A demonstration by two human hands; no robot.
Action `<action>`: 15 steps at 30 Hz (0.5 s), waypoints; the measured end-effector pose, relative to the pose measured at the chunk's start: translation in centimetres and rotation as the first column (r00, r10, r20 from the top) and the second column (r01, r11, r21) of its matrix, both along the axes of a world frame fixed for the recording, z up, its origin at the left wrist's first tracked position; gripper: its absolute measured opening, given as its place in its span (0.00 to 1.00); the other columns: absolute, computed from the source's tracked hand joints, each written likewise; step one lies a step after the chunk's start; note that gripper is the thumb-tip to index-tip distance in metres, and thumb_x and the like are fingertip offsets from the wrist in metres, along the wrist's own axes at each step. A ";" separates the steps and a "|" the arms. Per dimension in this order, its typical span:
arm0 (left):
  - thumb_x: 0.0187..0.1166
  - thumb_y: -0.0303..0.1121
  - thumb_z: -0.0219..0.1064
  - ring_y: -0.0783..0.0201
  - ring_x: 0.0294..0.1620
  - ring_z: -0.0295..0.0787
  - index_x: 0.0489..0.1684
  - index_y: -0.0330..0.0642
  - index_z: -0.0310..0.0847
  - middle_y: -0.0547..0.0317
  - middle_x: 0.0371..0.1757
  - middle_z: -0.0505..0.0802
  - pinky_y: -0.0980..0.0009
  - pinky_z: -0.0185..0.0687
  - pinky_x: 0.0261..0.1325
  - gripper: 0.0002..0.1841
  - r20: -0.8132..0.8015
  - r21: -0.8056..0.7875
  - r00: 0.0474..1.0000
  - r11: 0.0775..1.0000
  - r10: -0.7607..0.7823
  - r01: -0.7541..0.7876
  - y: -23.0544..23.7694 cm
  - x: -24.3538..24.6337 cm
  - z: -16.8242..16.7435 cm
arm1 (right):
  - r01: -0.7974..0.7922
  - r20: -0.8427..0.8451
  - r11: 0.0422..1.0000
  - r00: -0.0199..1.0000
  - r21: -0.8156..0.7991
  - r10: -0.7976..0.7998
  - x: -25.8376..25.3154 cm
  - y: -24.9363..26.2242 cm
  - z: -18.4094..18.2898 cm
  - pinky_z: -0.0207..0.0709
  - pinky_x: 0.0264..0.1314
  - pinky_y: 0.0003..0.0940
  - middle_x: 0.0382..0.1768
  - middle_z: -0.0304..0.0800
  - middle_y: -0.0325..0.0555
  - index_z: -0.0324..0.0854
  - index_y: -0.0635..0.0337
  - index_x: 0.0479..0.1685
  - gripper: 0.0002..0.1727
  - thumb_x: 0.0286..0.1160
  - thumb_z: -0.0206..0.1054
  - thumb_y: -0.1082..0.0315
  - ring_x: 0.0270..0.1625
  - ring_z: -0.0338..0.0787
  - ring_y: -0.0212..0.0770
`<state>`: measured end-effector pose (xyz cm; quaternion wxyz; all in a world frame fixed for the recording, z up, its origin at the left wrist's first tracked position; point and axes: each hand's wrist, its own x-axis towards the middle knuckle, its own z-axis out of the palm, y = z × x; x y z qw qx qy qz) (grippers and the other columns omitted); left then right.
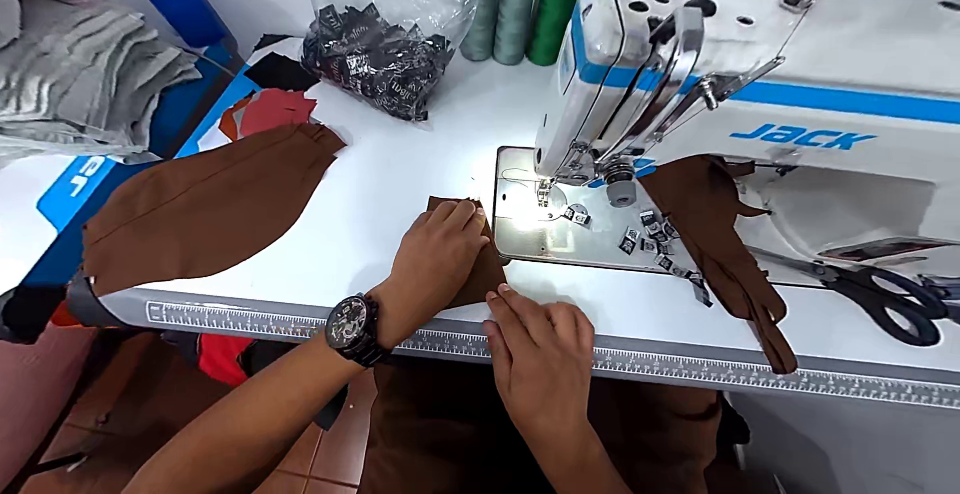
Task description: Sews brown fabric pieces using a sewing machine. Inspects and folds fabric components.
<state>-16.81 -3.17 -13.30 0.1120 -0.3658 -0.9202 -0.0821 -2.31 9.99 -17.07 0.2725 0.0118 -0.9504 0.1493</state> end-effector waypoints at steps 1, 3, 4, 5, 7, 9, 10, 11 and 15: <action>0.88 0.38 0.61 0.47 0.69 0.85 0.61 0.39 0.89 0.48 0.65 0.90 0.52 0.83 0.65 0.16 0.034 0.026 0.999 1.000 -0.008 0.007 -0.1 -0.5 0.3 | 0.007 0.005 1.000 1.000 0.004 -0.007 0.0 -0.1 0.2 0.70 0.69 0.55 0.64 0.92 0.28 0.93 0.39 0.60 0.20 0.87 0.56 0.50 0.51 0.89 0.40; 0.86 0.36 0.64 0.45 0.66 0.85 0.57 0.43 0.92 0.49 0.64 0.90 0.48 0.83 0.62 0.13 0.106 0.107 0.994 0.994 -0.037 0.026 -0.6 -2.0 0.7 | -0.009 0.009 1.000 1.000 -0.002 0.009 0.2 0.1 0.3 0.71 0.69 0.57 0.66 0.91 0.28 0.93 0.38 0.62 0.20 0.88 0.56 0.50 0.51 0.89 0.41; 0.84 0.36 0.65 0.44 0.67 0.84 0.60 0.44 0.90 0.49 0.66 0.89 0.45 0.82 0.62 0.14 0.151 0.125 0.988 0.992 -0.035 0.016 -0.9 -2.9 1.0 | -0.031 0.017 0.999 0.999 -0.027 0.031 0.3 0.5 0.2 0.71 0.69 0.57 0.68 0.90 0.28 0.92 0.37 0.64 0.20 0.88 0.56 0.50 0.54 0.88 0.41; 0.83 0.37 0.68 0.43 0.68 0.84 0.66 0.45 0.87 0.49 0.67 0.89 0.43 0.81 0.63 0.16 0.197 0.127 0.980 0.992 -0.019 -0.006 -1.0 -3.7 1.3 | -0.052 0.019 0.997 0.998 -0.060 0.053 0.4 1.1 0.2 0.72 0.69 0.55 0.69 0.89 0.28 0.91 0.36 0.65 0.19 0.87 0.57 0.49 0.57 0.87 0.42; 0.80 0.41 0.72 0.42 0.66 0.84 0.71 0.42 0.82 0.47 0.63 0.89 0.40 0.79 0.62 0.23 0.258 0.117 0.966 0.992 0.020 -0.052 -1.0 -4.7 1.8 | -0.084 -0.003 0.989 0.996 -0.121 0.085 0.6 2.2 -0.1 0.76 0.67 0.51 0.70 0.88 0.30 0.89 0.38 0.68 0.20 0.87 0.58 0.51 0.62 0.86 0.45; 0.78 0.42 0.74 0.41 0.61 0.85 0.67 0.39 0.83 0.46 0.56 0.90 0.39 0.79 0.59 0.23 0.295 0.113 0.955 0.991 0.033 -0.069 -1.0 -5.4 2.1 | -0.094 0.002 0.978 0.995 -0.184 0.096 0.8 3.0 0.0 0.79 0.66 0.49 0.70 0.88 0.33 0.89 0.39 0.68 0.20 0.86 0.59 0.52 0.65 0.86 0.46; 0.77 0.42 0.75 0.43 0.57 0.86 0.62 0.40 0.85 0.47 0.51 0.91 0.40 0.79 0.57 0.20 0.317 0.122 0.948 0.990 0.030 -0.072 -1.0 -5.6 2.2 | -0.091 0.009 0.972 0.995 -0.216 0.095 0.9 3.3 0.0 0.79 0.67 0.49 0.70 0.88 0.34 0.90 0.40 0.66 0.19 0.85 0.60 0.52 0.67 0.85 0.46; 0.76 0.40 0.76 0.47 0.52 0.88 0.55 0.41 0.87 0.50 0.45 0.91 0.41 0.80 0.55 0.16 0.343 0.151 0.939 0.985 0.025 -0.082 -1.0 -5.7 2.3 | -0.087 0.014 0.965 0.996 -0.247 0.093 0.9 3.5 0.1 0.79 0.68 0.49 0.69 0.88 0.34 0.91 0.41 0.64 0.18 0.84 0.61 0.52 0.68 0.85 0.45; 0.76 0.33 0.76 0.59 0.38 0.91 0.42 0.42 0.89 0.57 0.35 0.94 0.52 0.88 0.48 0.06 0.424 0.301 0.906 0.945 -0.013 -0.128 -1.1 -5.4 3.7 | -0.070 0.001 0.942 0.997 -0.327 0.074 0.6 3.6 0.4 0.78 0.68 0.50 0.67 0.89 0.34 0.90 0.46 0.65 0.20 0.82 0.62 0.51 0.69 0.84 0.44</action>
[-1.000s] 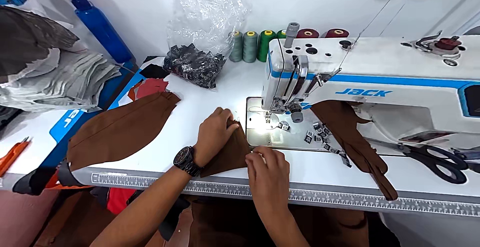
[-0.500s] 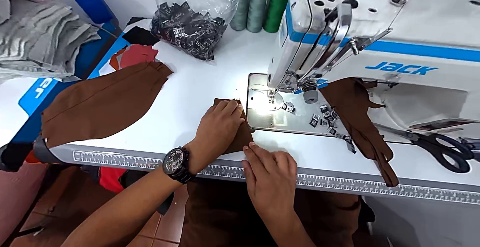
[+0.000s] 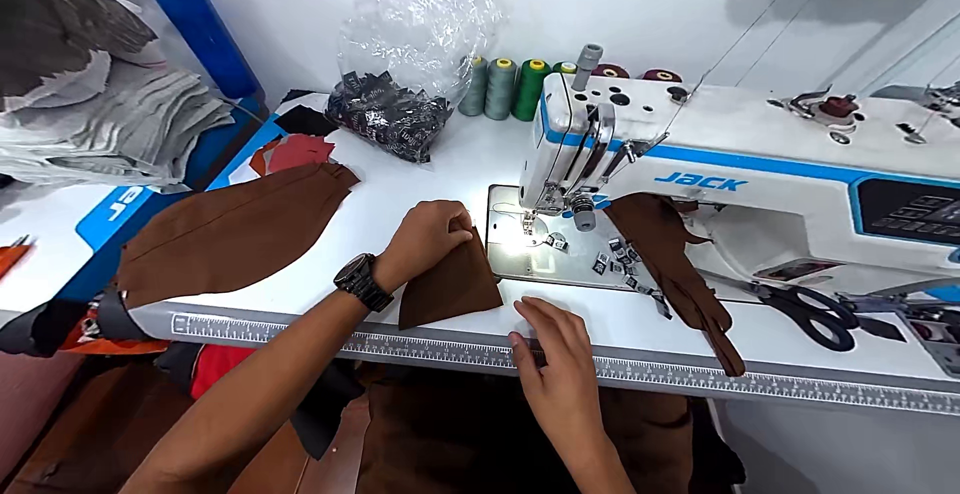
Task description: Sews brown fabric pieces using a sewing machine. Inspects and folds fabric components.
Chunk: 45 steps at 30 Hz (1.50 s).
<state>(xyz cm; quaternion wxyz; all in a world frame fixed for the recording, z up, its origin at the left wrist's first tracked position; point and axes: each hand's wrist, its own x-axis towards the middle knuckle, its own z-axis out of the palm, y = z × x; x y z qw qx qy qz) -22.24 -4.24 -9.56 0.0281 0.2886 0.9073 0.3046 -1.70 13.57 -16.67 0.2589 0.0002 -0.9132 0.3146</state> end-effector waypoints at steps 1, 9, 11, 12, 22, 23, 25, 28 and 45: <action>0.76 0.32 0.76 0.62 0.36 0.91 0.41 0.42 0.89 0.58 0.34 0.93 0.55 0.88 0.46 0.05 -0.003 0.042 1.000 0.999 -0.015 0.015 -0.1 0.5 0.6 | 0.007 -0.003 1.000 1.000 -0.010 -0.007 -0.1 -0.1 0.1 0.78 0.68 0.50 0.66 0.89 0.34 0.89 0.46 0.65 0.20 0.82 0.63 0.51 0.69 0.84 0.44; 0.78 0.36 0.73 0.49 0.50 0.90 0.53 0.37 0.90 0.46 0.49 0.92 0.48 0.86 0.55 0.13 -0.205 -0.004 0.977 0.998 -0.055 0.055 -2.2 2.8 1.4 | 0.081 0.060 0.993 0.995 0.082 -0.086 -1.4 -0.9 0.7 0.75 0.66 0.56 0.68 0.88 0.38 0.92 0.47 0.59 0.26 0.78 0.64 0.39 0.70 0.83 0.50; 0.78 0.40 0.74 0.45 0.55 0.89 0.56 0.36 0.89 0.43 0.52 0.92 0.43 0.84 0.61 0.17 -0.105 -0.066 0.994 0.997 0.029 -0.037 -2.5 0.7 -1.0 | 0.108 0.083 0.988 0.990 0.108 -0.117 -2.6 -1.5 1.1 0.74 0.66 0.58 0.68 0.87 0.40 0.93 0.47 0.51 0.27 0.75 0.65 0.35 0.70 0.82 0.52; 0.77 0.40 0.75 0.46 0.54 0.89 0.54 0.36 0.89 0.45 0.50 0.91 0.44 0.84 0.61 0.16 -0.080 -0.073 0.995 0.995 0.062 -0.068 -2.5 0.2 -1.7 | 0.113 0.095 0.988 0.988 0.102 -0.123 -3.3 -1.6 1.4 0.74 0.65 0.57 0.66 0.87 0.39 0.93 0.46 0.47 0.25 0.74 0.66 0.35 0.68 0.82 0.52; 0.81 0.31 0.70 0.55 0.46 0.91 0.44 0.39 0.90 0.52 0.43 0.93 0.49 0.87 0.52 0.06 -0.129 0.085 0.987 0.992 0.101 -0.091 -2.7 -0.3 -0.5 | 0.047 0.142 0.997 0.988 0.056 -0.054 -4.7 -2.1 1.6 0.71 0.67 0.56 0.65 0.88 0.34 0.93 0.43 0.39 0.08 0.71 0.77 0.53 0.68 0.82 0.47; 0.82 0.30 0.68 0.55 0.49 0.92 0.48 0.38 0.90 0.51 0.46 0.93 0.52 0.87 0.55 0.08 -0.150 0.141 0.986 0.989 0.070 -0.048 -2.8 -0.3 -0.2 | 0.030 0.139 0.999 0.990 0.039 -0.035 -4.8 -2.0 1.7 0.71 0.66 0.56 0.65 0.88 0.34 0.94 0.42 0.41 0.06 0.71 0.77 0.55 0.67 0.82 0.47; 0.86 0.31 0.63 0.59 0.56 0.92 0.58 0.38 0.87 0.51 0.53 0.94 0.56 0.87 0.62 0.11 -0.130 0.222 0.991 0.974 -0.014 0.043 -2.9 -0.5 0.8 | -0.007 0.142 1.000 0.990 -0.002 0.007 -4.8 -2.0 1.8 0.71 0.66 0.56 0.64 0.88 0.32 0.95 0.41 0.41 0.04 0.72 0.76 0.59 0.67 0.82 0.45; 0.90 0.32 0.57 0.65 0.54 0.93 0.59 0.41 0.86 0.57 0.51 0.96 0.62 0.88 0.62 0.12 0.011 0.249 0.989 0.958 -0.148 0.141 -2.7 -1.0 2.4 | -0.037 0.131 0.999 0.990 -0.038 0.042 -4.7 -2.0 1.9 0.72 0.64 0.53 0.61 0.88 0.28 0.94 0.40 0.38 0.05 0.73 0.74 0.63 0.66 0.82 0.43; 0.87 0.60 0.53 0.49 0.92 0.59 0.88 0.45 0.68 0.51 0.90 0.69 0.34 0.49 0.88 0.36 -0.094 -0.333 0.951 0.910 -0.293 0.248 2.1 0.6 -2.1 | -0.227 0.020 0.973 0.973 -0.033 0.228 0.1 4.5 0.7 0.76 0.74 0.48 0.70 0.87 0.36 0.92 0.39 0.51 0.11 0.83 0.64 0.54 0.75 0.81 0.43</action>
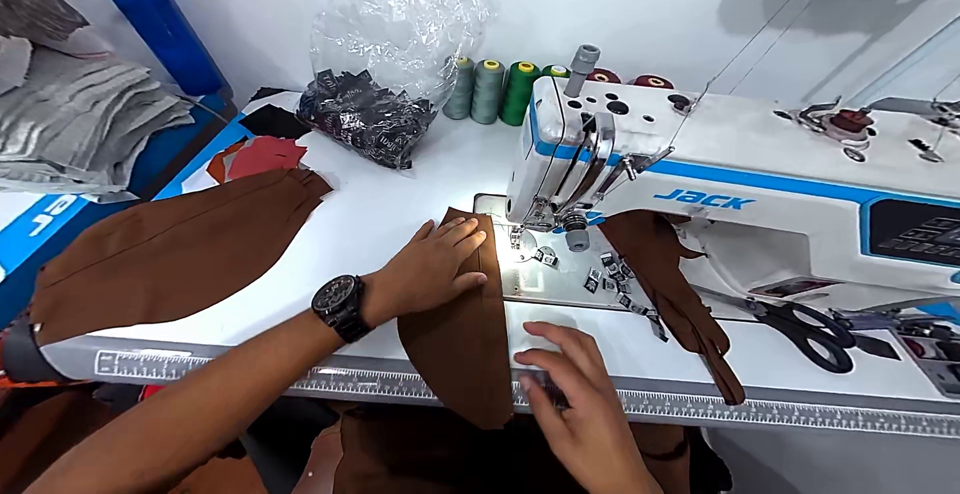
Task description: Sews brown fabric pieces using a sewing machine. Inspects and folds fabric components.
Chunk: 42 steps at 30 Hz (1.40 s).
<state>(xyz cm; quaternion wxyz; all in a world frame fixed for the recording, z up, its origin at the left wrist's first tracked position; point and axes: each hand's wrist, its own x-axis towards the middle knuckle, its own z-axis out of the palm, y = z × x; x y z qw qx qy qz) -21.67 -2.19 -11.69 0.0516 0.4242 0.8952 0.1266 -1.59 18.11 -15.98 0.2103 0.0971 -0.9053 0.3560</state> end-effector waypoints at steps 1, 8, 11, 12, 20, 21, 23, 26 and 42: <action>0.87 0.62 0.51 0.50 0.92 0.59 0.87 0.46 0.68 0.52 0.91 0.69 0.36 0.50 0.89 0.36 -0.001 -0.009 0.999 0.999 -0.048 0.048 0.3 -1.3 0.0 | -0.042 0.002 0.998 0.999 0.051 0.042 -0.1 -0.2 0.0 0.74 0.76 0.52 0.73 0.85 0.36 0.90 0.37 0.59 0.15 0.84 0.63 0.48 0.77 0.80 0.44; 0.83 0.70 0.46 0.51 0.90 0.64 0.82 0.48 0.74 0.54 0.86 0.75 0.39 0.58 0.86 0.40 -0.126 -0.017 0.977 0.985 -0.174 0.173 1.2 -5.7 -0.7 | -0.144 0.067 0.949 0.989 0.282 0.130 -0.8 -1.0 0.2 0.67 0.80 0.49 0.79 0.81 0.37 0.85 0.35 0.69 0.28 0.84 0.52 0.33 0.80 0.77 0.44; 0.85 0.68 0.43 0.50 0.93 0.58 0.89 0.51 0.67 0.55 0.91 0.69 0.38 0.51 0.89 0.40 -0.115 0.026 0.978 0.984 -0.171 0.175 0.8 -6.6 -1.7 | -0.116 0.112 0.950 0.990 0.289 0.087 -1.3 -1.2 0.4 0.67 0.77 0.50 0.79 0.81 0.41 0.84 0.36 0.71 0.35 0.84 0.42 0.29 0.80 0.77 0.47; 0.86 0.67 0.42 0.49 0.93 0.56 0.89 0.52 0.66 0.55 0.91 0.68 0.38 0.50 0.90 0.39 -0.102 0.038 0.979 0.983 -0.177 0.182 0.7 -6.9 -1.9 | -0.107 0.121 0.947 0.990 0.302 0.073 -1.3 -1.3 0.4 0.66 0.76 0.49 0.79 0.81 0.41 0.84 0.35 0.72 0.37 0.83 0.39 0.28 0.80 0.76 0.47; 0.89 0.64 0.38 0.51 0.95 0.51 0.91 0.52 0.64 0.56 0.93 0.66 0.43 0.43 0.93 0.37 -0.045 0.043 0.981 0.981 -0.187 0.189 1.0 -8.9 -1.7 | -0.089 0.173 0.896 0.985 0.436 0.013 -1.5 -1.9 0.6 0.61 0.75 0.49 0.85 0.74 0.43 0.79 0.35 0.79 0.46 0.76 0.32 0.21 0.83 0.72 0.49; 0.89 0.64 0.37 0.50 0.95 0.52 0.91 0.52 0.63 0.55 0.93 0.66 0.42 0.43 0.93 0.38 -0.043 0.041 0.981 0.981 -0.187 0.188 1.0 -8.9 -1.7 | -0.090 0.179 0.891 0.984 0.445 0.011 -1.5 -1.9 0.7 0.61 0.75 0.49 0.85 0.73 0.42 0.78 0.34 0.80 0.47 0.76 0.32 0.20 0.84 0.71 0.49; 0.90 0.64 0.35 0.50 0.95 0.52 0.91 0.53 0.64 0.55 0.93 0.66 0.42 0.44 0.93 0.38 -0.043 0.047 0.981 0.981 -0.189 0.191 1.0 -9.1 -1.7 | -0.094 0.186 0.882 0.982 0.461 0.008 -1.5 -2.0 0.8 0.59 0.76 0.50 0.86 0.72 0.42 0.77 0.34 0.81 0.47 0.75 0.32 0.19 0.85 0.70 0.49; 0.89 0.65 0.33 0.50 0.95 0.53 0.92 0.52 0.63 0.53 0.93 0.65 0.40 0.44 0.92 0.39 -0.072 0.101 0.978 0.974 -0.195 0.202 0.8 -9.1 -1.8 | -0.100 0.171 0.879 0.985 0.466 0.021 -1.3 -1.9 0.7 0.60 0.76 0.49 0.87 0.71 0.40 0.75 0.32 0.83 0.46 0.75 0.35 0.19 0.85 0.69 0.48; 0.86 0.63 0.46 0.50 0.86 0.70 0.75 0.47 0.82 0.52 0.80 0.82 0.45 0.58 0.89 0.35 -0.282 0.125 0.941 0.966 -0.185 0.227 0.2 -4.0 -0.9 | -0.055 0.013 0.768 0.998 0.638 0.061 -11.8 9.1 5.8 0.87 0.51 0.44 0.46 0.94 0.43 0.94 0.52 0.44 0.15 0.73 0.70 0.52 0.52 0.93 0.46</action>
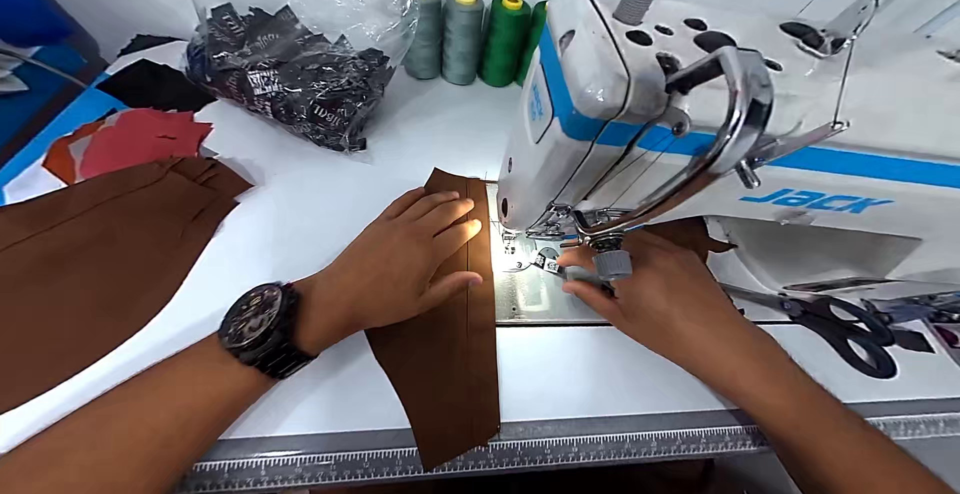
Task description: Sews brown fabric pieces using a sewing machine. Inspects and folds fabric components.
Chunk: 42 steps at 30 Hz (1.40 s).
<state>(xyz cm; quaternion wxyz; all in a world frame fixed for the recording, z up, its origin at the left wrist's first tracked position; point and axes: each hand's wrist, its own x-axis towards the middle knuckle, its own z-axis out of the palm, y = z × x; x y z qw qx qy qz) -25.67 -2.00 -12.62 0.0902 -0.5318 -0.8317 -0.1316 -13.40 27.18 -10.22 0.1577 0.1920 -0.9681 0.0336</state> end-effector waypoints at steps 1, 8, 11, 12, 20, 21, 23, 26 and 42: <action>0.87 0.61 0.48 0.51 0.85 0.73 0.72 0.47 0.85 0.53 0.78 0.84 0.46 0.61 0.88 0.33 -0.020 0.014 1.000 1.000 -0.015 0.015 -0.4 0.2 0.0 | -0.022 0.012 0.999 1.000 0.032 0.022 -0.3 0.0 -0.1 0.87 0.50 0.42 0.44 0.95 0.41 0.94 0.50 0.45 0.15 0.75 0.68 0.52 0.51 0.94 0.45; 0.89 0.49 0.53 0.54 0.79 0.80 0.61 0.45 0.90 0.55 0.69 0.91 0.53 0.69 0.85 0.24 -0.044 0.068 0.992 0.990 -0.120 0.123 -1.4 1.2 0.0 | -0.428 0.095 0.902 0.901 0.048 0.423 -2.1 -1.3 -1.2 0.83 0.62 0.36 0.61 0.92 0.36 0.90 0.49 0.61 0.17 0.86 0.56 0.68 0.62 0.89 0.40; 0.89 0.47 0.54 0.55 0.77 0.82 0.60 0.44 0.91 0.55 0.67 0.92 0.56 0.73 0.83 0.22 -0.044 0.089 0.989 0.986 -0.139 0.143 -1.8 1.6 0.2 | -0.487 0.077 0.866 0.873 0.113 0.481 -2.4 -2.6 -1.1 0.83 0.59 0.36 0.61 0.91 0.38 0.89 0.52 0.60 0.17 0.86 0.56 0.69 0.61 0.88 0.42; 0.89 0.47 0.55 0.55 0.77 0.82 0.59 0.44 0.91 0.56 0.66 0.92 0.58 0.73 0.83 0.21 -0.048 0.094 0.989 0.985 -0.143 0.147 -2.1 1.8 0.3 | -0.489 0.060 0.864 0.872 0.119 0.485 -2.5 -2.6 -1.3 0.83 0.57 0.35 0.61 0.91 0.38 0.89 0.53 0.61 0.16 0.87 0.55 0.69 0.61 0.88 0.42; 0.89 0.48 0.57 0.59 0.78 0.80 0.57 0.45 0.90 0.57 0.67 0.91 0.61 0.72 0.84 0.20 -0.047 0.136 0.981 0.972 -0.189 0.194 -2.4 2.4 -0.6 | -0.404 -0.026 0.910 0.915 -0.093 0.404 -1.3 -1.0 -3.4 0.84 0.58 0.35 0.58 0.93 0.38 0.89 0.46 0.57 0.12 0.86 0.61 0.64 0.61 0.90 0.38; 0.89 0.49 0.57 0.59 0.79 0.79 0.58 0.46 0.89 0.57 0.68 0.90 0.60 0.71 0.84 0.20 -0.038 0.127 0.981 0.973 -0.191 0.194 -2.4 2.5 -0.7 | -0.399 -0.017 0.911 0.916 -0.104 0.400 -1.3 -1.0 -3.5 0.84 0.58 0.35 0.58 0.93 0.38 0.89 0.44 0.58 0.13 0.86 0.61 0.64 0.61 0.90 0.38; 0.89 0.48 0.57 0.59 0.81 0.78 0.62 0.48 0.89 0.58 0.70 0.89 0.59 0.71 0.85 0.20 -0.010 0.113 0.979 0.973 -0.203 0.203 -2.3 2.6 -1.0 | -0.395 -0.005 0.914 0.918 -0.095 0.397 -1.3 -1.1 -3.6 0.84 0.58 0.33 0.58 0.93 0.36 0.90 0.43 0.60 0.14 0.86 0.60 0.65 0.61 0.90 0.37; 0.90 0.47 0.56 0.61 0.79 0.79 0.63 0.51 0.89 0.60 0.68 0.90 0.60 0.71 0.84 0.19 0.011 0.119 0.977 0.971 -0.212 0.209 -2.2 2.9 -1.3 | -0.403 -0.017 0.914 0.915 -0.049 0.402 -1.4 -1.4 -3.5 0.82 0.58 0.32 0.57 0.93 0.36 0.90 0.45 0.60 0.16 0.86 0.58 0.67 0.60 0.89 0.36; 0.91 0.44 0.55 0.62 0.80 0.78 0.66 0.52 0.89 0.62 0.72 0.89 0.57 0.71 0.84 0.18 -0.007 0.104 0.974 0.968 -0.229 0.228 -2.0 3.1 -1.3 | -0.453 -0.022 0.891 0.891 0.012 0.453 -1.7 -2.0 -3.4 0.79 0.63 0.34 0.63 0.91 0.36 0.89 0.50 0.62 0.17 0.87 0.56 0.69 0.64 0.87 0.39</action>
